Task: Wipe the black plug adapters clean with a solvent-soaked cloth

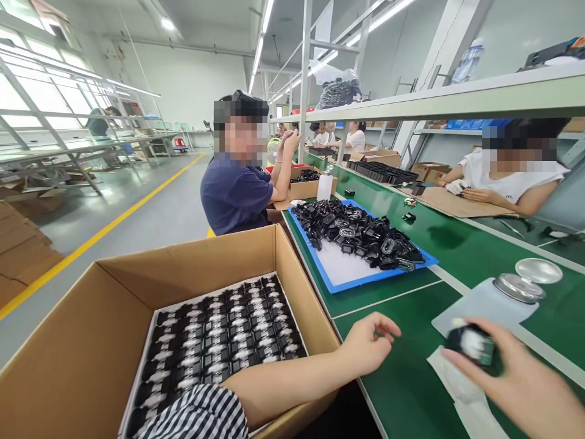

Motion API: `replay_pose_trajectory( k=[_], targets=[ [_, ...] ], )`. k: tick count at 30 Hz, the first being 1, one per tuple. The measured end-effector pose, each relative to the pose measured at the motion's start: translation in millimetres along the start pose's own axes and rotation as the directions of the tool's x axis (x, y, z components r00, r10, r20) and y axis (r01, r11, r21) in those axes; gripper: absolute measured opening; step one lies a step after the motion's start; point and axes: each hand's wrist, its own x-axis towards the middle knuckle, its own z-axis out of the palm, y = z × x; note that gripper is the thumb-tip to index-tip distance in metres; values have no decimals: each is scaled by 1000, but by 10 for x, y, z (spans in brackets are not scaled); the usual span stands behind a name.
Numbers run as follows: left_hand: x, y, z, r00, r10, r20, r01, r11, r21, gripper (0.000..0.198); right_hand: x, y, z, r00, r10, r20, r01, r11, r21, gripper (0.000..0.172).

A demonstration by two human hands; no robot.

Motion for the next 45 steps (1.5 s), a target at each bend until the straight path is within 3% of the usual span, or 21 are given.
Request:
replay_pose_trajectory(
  k=[3, 5, 7, 10, 12, 15, 17, 19, 25, 29, 33, 37, 40, 43, 45],
  targets=[
    [-47, 55, -79, 991, 121, -65, -106, 975, 193, 44, -23, -426, 371, 986, -26, 162, 19, 999, 48, 42],
    [-60, 105, -135, 981, 194, -6, -180, 919, 350, 48, -13, -532, 581, 975, -67, 211, 58, 997, 48, 43],
    [-43, 156, -185, 975, 207, 82, -220, 844, 489, 51, 2, -498, 653, 967, -120, 223, 109, 992, 62, 50],
    [40, 217, -240, 973, 106, 203, -209, 772, 600, 59, 22, -327, 450, 972, -102, 210, 80, 990, 114, 62],
    [124, 241, -259, 955, 21, 295, -214, 738, 640, 68, 34, -214, 196, 974, 45, 223, -71, 992, 107, 58],
    [245, 240, -259, 930, -72, 362, -218, 682, 698, 80, 32, -100, -109, 900, 276, 337, -281, 959, -35, 39],
    [297, 220, -249, 925, -78, 373, -218, 693, 687, 85, 11, -63, -180, 844, 322, 429, -298, 947, -123, 33],
    [328, 194, -238, 924, -56, 378, -217, 736, 641, 86, -13, -48, -160, 818, 313, 482, -263, 950, -169, 31],
    [391, 148, -202, 920, -6, 392, -223, 814, 536, 72, -33, -28, 68, 846, 337, 414, -229, 930, -288, 36],
    [413, 156, -162, 918, 9, 397, -238, 812, 532, 67, -25, 14, 158, 833, 357, 422, -253, 925, -283, 22],
    [409, 151, -140, 910, 29, 413, -270, 798, 539, 59, -8, -27, 140, 882, 345, 322, -287, 934, -213, 18],
    [421, 122, -142, 909, 42, 414, -261, 832, 490, 58, -22, -242, 158, 953, 267, 142, -280, 956, 87, 9],
    [442, 111, -149, 907, 25, 420, -251, 832, 494, 54, -65, -443, 282, 992, 67, 103, -85, 978, 189, 10],
    [453, 118, -153, 905, 33, 423, -284, 787, 547, 49, -99, -565, 439, 977, -191, 98, 195, 980, -33, 11],
    [456, 124, -151, 902, 64, 427, -318, 767, 557, 48, -84, -592, 506, 958, -265, 114, 286, 924, -254, 15]
  ],
)
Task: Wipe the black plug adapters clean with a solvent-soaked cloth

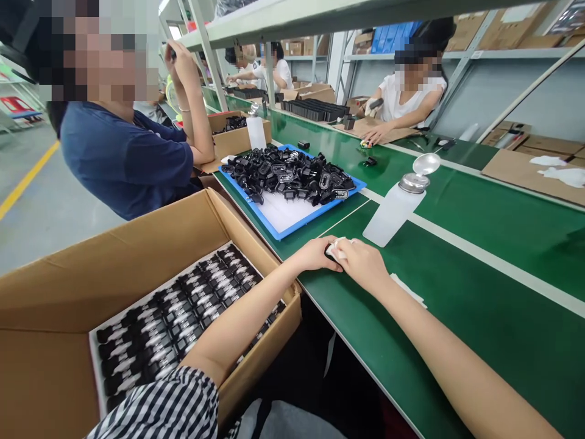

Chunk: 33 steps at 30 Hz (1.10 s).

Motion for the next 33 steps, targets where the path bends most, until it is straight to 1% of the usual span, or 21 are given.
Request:
replay_pose_trajectory(
  k=[1, 3, 5, 7, 9, 11, 12, 14, 15, 16, 17, 18, 19, 22, 24, 26, 28, 30, 31, 32, 33],
  targets=[
    [1, 1, 0, 1000, 3, -11, -3, 1000, 6, 48, 26, 3, 13, 1000, 2, 6, -2, 996, -88, 16],
    [2, 1, 7, 1000, -1, -9, 1, 1000, 3, 47, 101, 40, 11, 998, 57, 31, -50, 982, -181, 17],
    [-1, -1, 19, 1000, -11, -10, 10, 1000, -14, 49, 192, 102, -22, 984, 158, 79, -137, 966, -221, 15],
    [-8, -2, 31, 1000, -15, -19, 15, 999, -39, 53, 259, 155, -71, 959, 260, 116, -224, 941, -254, 12],
    [-15, -3, 38, 999, -29, -32, 27, 998, -57, 55, 272, 165, -126, 942, 322, 96, -288, 921, -263, 11],
    [-19, -4, 39, 999, -39, -30, 37, 998, -58, 55, 232, 112, -167, 953, 301, 25, -289, 935, -206, 11],
    [-19, -5, 38, 999, -44, -27, 43, 998, -52, 54, 201, 68, -175, 967, 256, -7, -254, 953, -164, 12],
    [-15, -9, 34, 998, -60, -17, 60, 998, -29, 49, 144, -22, -156, 995, 92, -25, -94, 989, -111, 11],
    [-12, -12, 32, 998, -65, -8, 65, 998, -16, 45, 125, -52, -130, 1000, 10, -18, -12, 994, -113, 11],
    [-8, -15, 29, 998, -66, -1, 66, 998, -6, 42, 117, -63, -96, 999, -46, -7, 45, 990, -136, 11],
    [-4, -19, 28, 998, -63, 3, 63, 998, -4, 41, 117, -53, -61, 998, -60, 2, 60, 984, -170, 12],
    [0, -23, 26, 999, -54, 3, 54, 998, -14, 42, 125, -22, -30, 1000, -29, 1, 28, 978, -209, 14],
    [2, -29, 26, 999, -40, 1, 40, 999, -35, 45, 137, 26, -9, 999, 33, -8, -34, 970, -241, 15],
    [5, -49, 33, 1000, -6, -3, 6, 994, -109, 54, 165, 192, -33, 976, 218, -8, -212, 940, -266, 14],
    [0, -57, 42, 1000, 4, 2, -4, 994, -114, 55, 162, 256, -109, 957, 292, 0, -286, 937, -201, 13],
    [-11, -52, 50, 1000, 16, 6, -16, 996, -89, 56, 146, 257, -187, 942, 336, -4, -336, 941, -43, 13],
    [-24, -32, 53, 1000, 25, 4, -24, 999, -38, 59, 129, 210, -220, 951, 310, 17, -308, 936, 171, 14],
    [-34, -3, 51, 1000, 10, -13, -10, 999, 37, 57, 118, 156, -193, 978, 194, 80, -209, 933, 294, 14],
    [-38, 11, 50, 1000, 1, -26, 1, 997, 80, 55, 117, 140, -164, 984, 136, 114, -164, 944, 287, 14],
    [-40, 23, 49, 999, -6, -38, 10, 993, 121, 51, 119, 137, -132, 985, 103, 137, -133, 963, 234, 13],
    [-41, 32, 50, 999, -5, -46, 13, 988, 155, 48, 122, 148, -104, 984, 100, 145, -121, 982, 148, 13]
  ],
)
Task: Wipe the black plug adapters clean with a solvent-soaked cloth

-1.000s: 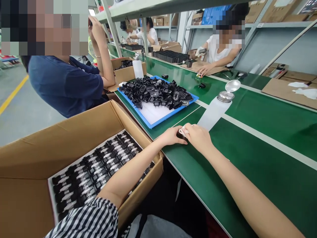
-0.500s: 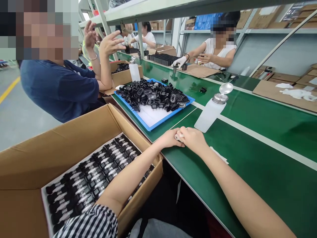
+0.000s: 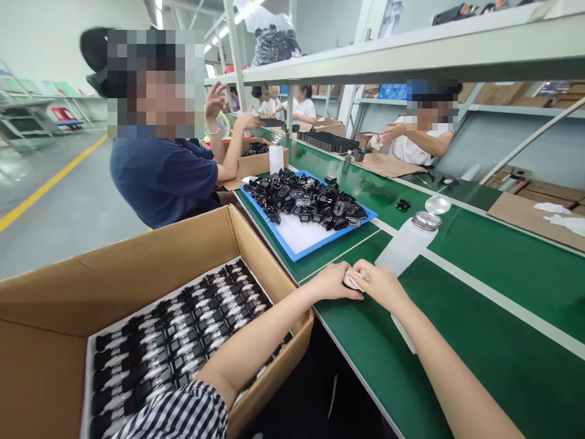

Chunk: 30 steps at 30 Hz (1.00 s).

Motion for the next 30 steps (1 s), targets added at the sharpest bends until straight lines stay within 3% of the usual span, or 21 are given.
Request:
replay_pose_trajectory(
  k=[4, 7, 9, 11, 14, 16, 19, 24, 26, 30],
  targets=[
    [-10, 4, 14, 998, 47, 43, -47, 999, 17, 45, 33, 150, -32, 991, 132, -15, -131, 953, -272, 15],
    [18, -40, -61, 983, 72, 168, -54, 993, -109, 59, 18, 260, -197, 966, 220, 134, -181, 950, -253, 19],
    [91, -112, -221, 984, 15, 175, 9, 991, -134, 57, -16, 294, -342, 934, 258, 246, -215, 958, -190, 22],
    [217, -227, -458, 992, -129, 11, 129, 989, -66, 42, -63, 292, -488, 892, 311, 328, -283, 950, -133, 25],
    [456, -434, -798, 906, -295, -304, 316, 948, 21, 35, -139, 228, -663, 861, 376, 342, -375, 924, -70, 37],
    [595, -550, -916, 845, -348, -406, 398, 916, 42, 40, -175, 170, -730, 872, 377, 312, -384, 922, -43, 45],
    [715, -660, -916, 789, -381, -482, 464, 883, 61, 45, -198, 124, -761, 879, 347, 327, -360, 933, -21, 46],
    [718, -735, -840, 748, -382, -543, 488, 871, 60, 43, -189, 209, -715, 921, 258, 293, -275, 961, 20, 39],
    [682, -728, -850, 751, -360, -554, 467, 882, 60, 34, -184, 231, -697, 936, 228, 268, -241, 971, 14, 37],
    [553, -606, -844, 804, -233, -546, 325, 943, 76, 17, -172, 160, -692, 935, 251, 253, -246, 968, -49, 31]
  ],
)
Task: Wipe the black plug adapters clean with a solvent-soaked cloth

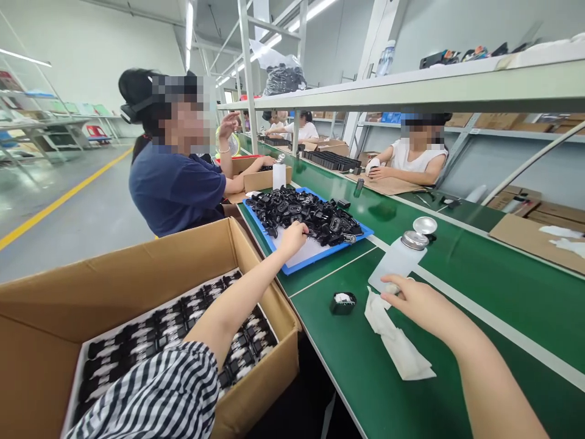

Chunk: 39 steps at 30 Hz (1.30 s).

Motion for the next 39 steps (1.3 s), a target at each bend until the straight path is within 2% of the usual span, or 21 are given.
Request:
replay_pose_trajectory(
  k=[4, 6, 7, 9, 11, 13, 15, 18, 20, 22, 25, 28, 32, 39],
  targets=[
    [-276, 207, -31, 992, 127, -2, -126, 983, -131, 6, 6, -129, 52, 989, -76, -127, 72, 997, -34, 31],
    [-446, 359, -23, 990, 137, 27, -117, 918, -380, 5, 31, -182, 120, 966, -141, -217, 153, 988, 37, 35],
    [-534, 441, -17, 989, 137, 63, -82, 839, -538, 9, 46, -205, 162, 950, -172, -261, 205, 973, 104, 38],
    [-700, 602, -9, 976, 155, 151, 25, 614, -789, 18, 79, -249, 247, 914, -218, -342, 323, 901, 290, 43],
    [-831, 727, -14, 960, 183, 211, 106, 461, -881, 23, 106, -280, 321, 881, -208, -426, 409, 787, 462, 43],
    [-904, 785, -33, 943, 204, 264, 163, 410, -898, 23, 125, -290, 368, 857, -151, -492, 448, 690, 568, 37],
    [-918, 768, -66, 904, 228, 363, 234, 446, -864, 22, 136, -271, 385, 855, -94, -511, 434, 669, 604, 30],
    [-889, 648, -115, 863, 201, 464, 270, 593, -759, 21, 143, -208, 367, 882, -146, -449, 395, 747, 535, 23],
    [-886, 556, -132, 866, 161, 473, 231, 711, -664, 23, 147, -165, 347, 903, -241, -356, 386, 819, 424, 19],
    [-915, 490, -129, 855, 162, 494, 164, 817, -552, 35, 157, -133, 338, 918, -310, -249, 379, 871, 312, 16],
    [-995, 463, -81, 829, 197, 523, 37, 914, -404, 55, 179, -118, 358, 931, -344, -123, 363, 911, 196, 16],
    [-1066, 492, -1, 849, 195, 490, -45, 952, -302, 47, 201, -130, 407, 938, -343, -49, 346, 920, 184, 19],
    [-1111, 534, 65, 879, 179, 441, -92, 973, -211, 33, 220, -135, 463, 948, -319, 1, 312, 926, 211, 26],
    [-1182, 606, 64, 902, 205, 380, -199, 978, -58, 30, 237, -126, 482, 956, -291, -25, 288, 927, 239, 24]
  ],
)
